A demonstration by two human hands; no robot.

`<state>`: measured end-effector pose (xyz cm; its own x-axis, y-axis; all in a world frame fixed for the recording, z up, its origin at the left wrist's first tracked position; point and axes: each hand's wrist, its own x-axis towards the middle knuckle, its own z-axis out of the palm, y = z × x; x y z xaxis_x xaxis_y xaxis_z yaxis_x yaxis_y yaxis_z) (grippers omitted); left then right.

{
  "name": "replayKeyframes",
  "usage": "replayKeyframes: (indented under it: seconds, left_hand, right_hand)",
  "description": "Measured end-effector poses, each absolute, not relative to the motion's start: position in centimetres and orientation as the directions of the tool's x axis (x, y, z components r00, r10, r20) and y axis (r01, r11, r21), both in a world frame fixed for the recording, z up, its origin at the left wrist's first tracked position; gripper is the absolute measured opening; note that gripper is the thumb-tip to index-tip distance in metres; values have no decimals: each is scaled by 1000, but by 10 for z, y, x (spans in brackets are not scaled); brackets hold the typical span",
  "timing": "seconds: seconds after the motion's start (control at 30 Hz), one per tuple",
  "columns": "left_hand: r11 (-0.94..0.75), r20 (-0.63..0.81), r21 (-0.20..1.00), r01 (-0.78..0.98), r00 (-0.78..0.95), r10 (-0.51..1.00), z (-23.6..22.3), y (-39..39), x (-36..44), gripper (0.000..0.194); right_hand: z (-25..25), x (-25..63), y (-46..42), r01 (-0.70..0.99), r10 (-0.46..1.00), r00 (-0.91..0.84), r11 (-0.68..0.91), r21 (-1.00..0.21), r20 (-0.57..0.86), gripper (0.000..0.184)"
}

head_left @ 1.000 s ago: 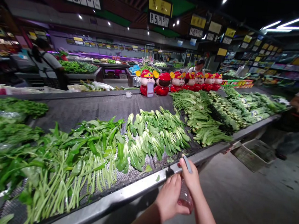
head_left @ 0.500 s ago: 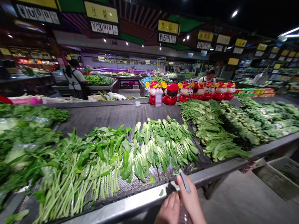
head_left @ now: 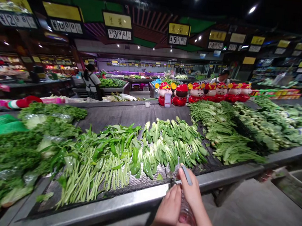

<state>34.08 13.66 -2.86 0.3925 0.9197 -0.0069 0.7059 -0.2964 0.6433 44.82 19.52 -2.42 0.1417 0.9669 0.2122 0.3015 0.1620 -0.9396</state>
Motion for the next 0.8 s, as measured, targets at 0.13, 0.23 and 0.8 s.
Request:
replayKeyframes:
  seconds: [0.13, 0.23, 0.8]
  left_hand:
    - [-331, 8, 632, 701, 421, 907, -17, 138, 341, 113]
    - [-352, 22, 620, 701, 433, 901, -13, 138, 337, 111]
    - [-454, 97, 537, 711, 482, 871, 0, 144, 261, 115]
  right_hand:
    - [-18, 453, 196, 362, 955, 155, 182, -914, 252, 40]
    - [-15, 451, 198, 370, 948, 147, 212, -905, 282, 39]
    - [2, 376, 194, 339, 902, 276, 232, -912, 332, 41]
